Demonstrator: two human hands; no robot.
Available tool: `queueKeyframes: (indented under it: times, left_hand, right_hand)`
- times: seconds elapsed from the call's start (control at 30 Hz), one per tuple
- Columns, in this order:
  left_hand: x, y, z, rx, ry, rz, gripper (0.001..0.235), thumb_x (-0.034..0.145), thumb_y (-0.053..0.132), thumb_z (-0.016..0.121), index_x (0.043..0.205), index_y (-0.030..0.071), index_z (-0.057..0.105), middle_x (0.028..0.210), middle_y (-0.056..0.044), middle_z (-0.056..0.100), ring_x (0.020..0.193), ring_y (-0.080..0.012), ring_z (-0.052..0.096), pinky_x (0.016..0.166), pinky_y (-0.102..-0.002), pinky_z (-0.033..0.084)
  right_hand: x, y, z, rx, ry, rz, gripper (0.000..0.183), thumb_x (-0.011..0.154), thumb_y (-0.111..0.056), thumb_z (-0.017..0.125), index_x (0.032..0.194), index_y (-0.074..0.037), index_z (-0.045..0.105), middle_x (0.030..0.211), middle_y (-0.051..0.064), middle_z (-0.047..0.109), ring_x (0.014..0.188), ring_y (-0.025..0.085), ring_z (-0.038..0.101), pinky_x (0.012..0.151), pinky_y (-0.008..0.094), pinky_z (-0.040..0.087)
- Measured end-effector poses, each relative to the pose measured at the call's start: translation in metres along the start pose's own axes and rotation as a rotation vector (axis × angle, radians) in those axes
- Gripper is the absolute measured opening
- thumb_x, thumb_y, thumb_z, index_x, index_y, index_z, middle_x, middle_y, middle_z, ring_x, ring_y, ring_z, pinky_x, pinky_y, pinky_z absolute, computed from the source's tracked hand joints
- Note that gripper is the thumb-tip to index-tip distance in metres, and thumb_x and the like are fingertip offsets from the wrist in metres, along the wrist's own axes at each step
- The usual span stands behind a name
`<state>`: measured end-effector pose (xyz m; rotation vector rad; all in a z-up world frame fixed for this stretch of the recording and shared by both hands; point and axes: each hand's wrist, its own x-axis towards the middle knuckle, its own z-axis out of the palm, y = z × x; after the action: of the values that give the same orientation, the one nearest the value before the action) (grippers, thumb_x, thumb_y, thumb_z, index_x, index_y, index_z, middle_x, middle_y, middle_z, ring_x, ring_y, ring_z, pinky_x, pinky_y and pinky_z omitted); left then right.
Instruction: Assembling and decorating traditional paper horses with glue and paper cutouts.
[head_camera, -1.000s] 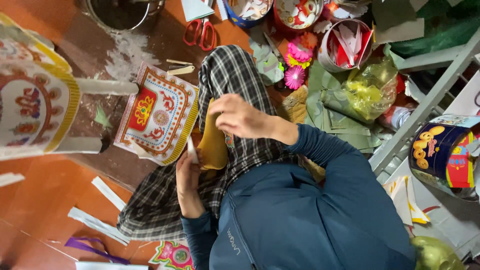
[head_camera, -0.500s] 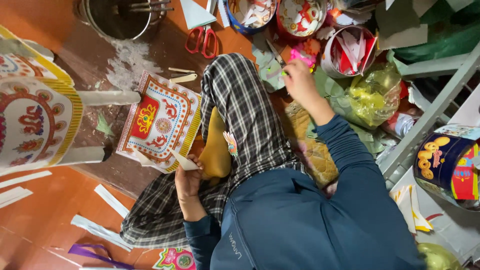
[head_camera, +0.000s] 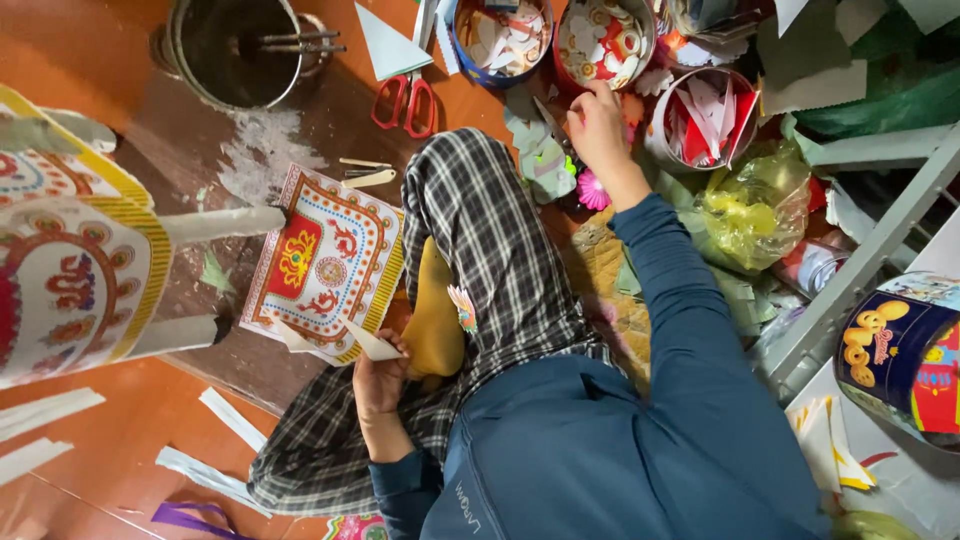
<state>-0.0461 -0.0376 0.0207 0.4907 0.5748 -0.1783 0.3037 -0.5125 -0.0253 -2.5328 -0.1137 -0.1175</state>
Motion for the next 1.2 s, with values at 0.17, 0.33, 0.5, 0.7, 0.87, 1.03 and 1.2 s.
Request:
queueKeyframes:
  times: [0.17,0.33,0.5,0.7,0.87,1.03,1.2]
  left_hand:
    - [0.003,0.002,0.003,0.0,0.101,-0.029,0.032,0.11,0.019,0.06,0.129,-0.006,0.065,0.115,-0.02,0.067,0.098,-0.0306,0.064,0.088,-0.041,0.058]
    - [0.002,0.004,0.0,0.036,0.096,-0.039,0.039,0.113,0.025,0.057,0.132,-0.008,0.064,0.117,-0.021,0.066,0.1,-0.0316,0.065,0.089,-0.041,0.059]
    - [0.002,0.005,0.007,0.032,0.133,-0.037,0.034,0.111,0.021,0.058,0.128,-0.008,0.065,0.117,-0.02,0.066,0.102,-0.03,0.065,0.088,-0.041,0.06]
    - [0.002,0.006,0.005,0.018,0.115,-0.047,0.036,0.111,0.022,0.06,0.13,-0.009,0.064,0.118,-0.021,0.066,0.103,-0.031,0.065,0.091,-0.042,0.06]
    - [0.003,0.004,0.002,0.011,0.109,-0.041,0.035,0.112,0.021,0.058,0.129,-0.008,0.065,0.12,-0.02,0.067,0.104,-0.0311,0.064,0.091,-0.042,0.058]
    - [0.001,0.006,0.008,0.017,0.074,-0.038,0.037,0.112,0.024,0.061,0.13,-0.009,0.065,0.12,-0.021,0.066,0.105,-0.0321,0.064,0.092,-0.041,0.06]
    - [0.002,0.006,0.015,0.036,0.108,-0.029,0.036,0.112,0.022,0.059,0.128,-0.01,0.063,0.119,-0.021,0.066,0.101,-0.0304,0.065,0.091,-0.041,0.06]
  right_hand:
    - [0.023,-0.006,0.014,-0.034,0.147,-0.055,0.009,0.091,-0.007,0.081,0.093,-0.003,0.072,0.129,0.013,0.066,0.113,0.038,0.064,0.093,0.045,0.057]
    - [0.035,-0.024,-0.005,0.023,0.111,0.004,0.009,0.095,-0.003,0.075,0.101,-0.002,0.068,0.143,0.015,0.063,0.11,0.038,0.069,0.091,0.044,0.06]
    - [0.051,0.028,-0.006,-0.092,0.326,0.062,0.02,0.094,0.01,0.062,0.091,-0.008,0.055,0.114,0.009,0.065,0.071,0.014,0.055,0.061,0.023,0.054]
    - [0.029,0.093,-0.038,-0.49,0.1,0.263,0.011,0.098,-0.004,0.069,0.108,0.0,0.07,0.124,0.023,0.07,0.122,0.042,0.059,0.118,0.068,0.025]
    - [-0.002,0.074,-0.043,-0.509,-0.015,0.164,0.01,0.097,-0.003,0.069,0.107,-0.001,0.072,0.112,0.02,0.072,0.118,0.038,0.062,0.116,0.058,0.028]
    - [-0.006,0.064,-0.045,-0.384,0.115,0.195,0.005,0.099,-0.003,0.068,0.102,-0.007,0.067,0.093,0.012,0.071,0.094,0.032,0.063,0.106,0.049,0.037]
    - [0.034,0.121,-0.022,-0.109,0.355,0.097,0.015,0.093,-0.002,0.07,0.103,-0.004,0.081,0.093,0.017,0.077,0.079,0.04,0.071,0.073,0.047,0.058]
